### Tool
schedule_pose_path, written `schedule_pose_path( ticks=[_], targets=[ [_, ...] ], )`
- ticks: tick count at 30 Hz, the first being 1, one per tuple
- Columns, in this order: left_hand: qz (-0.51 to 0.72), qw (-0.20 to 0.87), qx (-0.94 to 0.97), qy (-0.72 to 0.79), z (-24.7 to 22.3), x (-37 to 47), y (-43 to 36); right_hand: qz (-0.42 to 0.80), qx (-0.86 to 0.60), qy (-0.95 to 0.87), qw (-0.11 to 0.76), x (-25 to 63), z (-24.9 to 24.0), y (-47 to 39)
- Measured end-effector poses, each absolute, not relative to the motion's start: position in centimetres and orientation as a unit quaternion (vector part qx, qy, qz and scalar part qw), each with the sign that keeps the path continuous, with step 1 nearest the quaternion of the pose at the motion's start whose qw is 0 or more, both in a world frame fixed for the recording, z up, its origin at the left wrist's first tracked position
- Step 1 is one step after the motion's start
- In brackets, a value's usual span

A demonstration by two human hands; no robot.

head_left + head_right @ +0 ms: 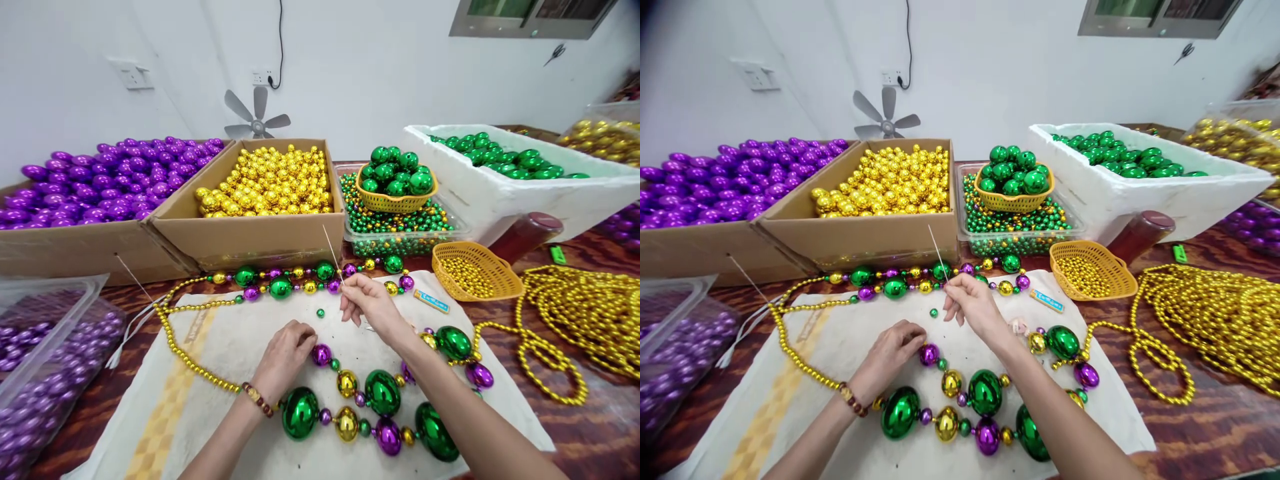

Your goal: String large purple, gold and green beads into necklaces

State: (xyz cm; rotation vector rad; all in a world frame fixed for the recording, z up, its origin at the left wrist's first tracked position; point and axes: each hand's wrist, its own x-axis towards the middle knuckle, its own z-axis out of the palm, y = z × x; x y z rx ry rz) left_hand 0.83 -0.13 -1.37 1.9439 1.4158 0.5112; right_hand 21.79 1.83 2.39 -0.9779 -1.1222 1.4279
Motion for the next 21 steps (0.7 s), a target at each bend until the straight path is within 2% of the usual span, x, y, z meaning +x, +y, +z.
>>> schedule_pose_path(
  ticks=[6,10,13,17,21],
  targets=[
    [0.233,0.218,0.775,0.545,2.6,2.0,3.5,0.605,-0.434,-0.423,0.517,22.4,1.7,-1.0],
    [0.354,0.211,0.770,0.488,6.6,5.3,5.6,0.630,-0.442,-0.336,0.543,22.0,0.6,-2.3],
    [0.437,0.142,0.782,0.420,10.7,9.0,8.0,0.671,-0.430,-0.320,0.512,21.5,-0.9,-2.6],
    [0.382,0.060,0.854,0.348,15.2,16.3,14.1,0.671,-0.448,-0.363,0.465,21.1,-2.4,-2.5],
    [0.320,0.053,0.871,0.368,16.0,24.7,20.5,0.597,-0.511,-0.440,0.435,21.4,-2.6,-2.2]
  ],
)
